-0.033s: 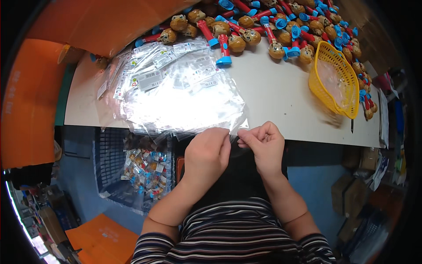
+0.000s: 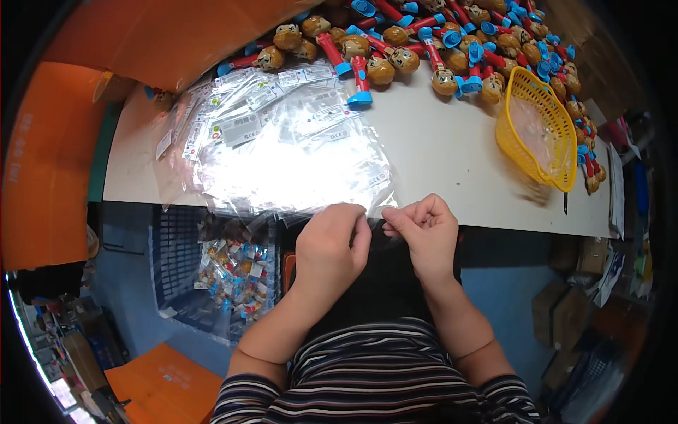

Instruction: Packaging small toy dolls into individual plastic bags and sealing them with blue stickers.

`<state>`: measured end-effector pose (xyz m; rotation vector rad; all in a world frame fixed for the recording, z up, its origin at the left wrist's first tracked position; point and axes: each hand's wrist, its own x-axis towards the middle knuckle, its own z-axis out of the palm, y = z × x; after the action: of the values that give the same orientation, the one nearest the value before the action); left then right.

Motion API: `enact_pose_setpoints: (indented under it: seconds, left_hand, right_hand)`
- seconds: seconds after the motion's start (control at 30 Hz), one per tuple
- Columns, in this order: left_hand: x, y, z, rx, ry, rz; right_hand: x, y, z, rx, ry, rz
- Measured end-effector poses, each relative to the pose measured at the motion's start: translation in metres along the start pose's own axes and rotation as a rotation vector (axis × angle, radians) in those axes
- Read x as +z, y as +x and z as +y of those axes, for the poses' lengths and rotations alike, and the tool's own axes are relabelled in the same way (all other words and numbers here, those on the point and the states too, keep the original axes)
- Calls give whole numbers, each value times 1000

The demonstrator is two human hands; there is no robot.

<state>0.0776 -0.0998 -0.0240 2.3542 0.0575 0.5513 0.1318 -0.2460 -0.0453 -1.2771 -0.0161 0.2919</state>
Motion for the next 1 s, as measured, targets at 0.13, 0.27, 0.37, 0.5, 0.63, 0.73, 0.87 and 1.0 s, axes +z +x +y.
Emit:
enact_pose_setpoints:
  seconds: [0.13,0.27,0.37,0.5,0.63,0.73,0.87,1.0]
  left_hand:
    - [11,7,2,-29,70,102]
    - [22,9,-3,138,141,121]
    - [29,13,-6,175,156,56]
    - [33,15,-5,144,138,18]
    - [30,16,-9,127,148,44]
    - [26,19,-10,117,170,105]
    - [36,27,-6,119,189,81]
    - [45,34,-5,91,193,8]
  right_hand:
    - [-10,24,-26,141,-135,-132]
    - [7,87,-58,-523,-1019,15]
    - [24,166,-45,-1214,-1431,21]
    - [26,201,-34,-1278,-1534,-276]
    - [4,181,-40,-1179,-1567,-343]
    - [-13,168,-51,-892,-1293,-439]
    - [-13,150,-47,-450,-1355,-86]
    - [-24,136,-69,-336,-1385,-81]
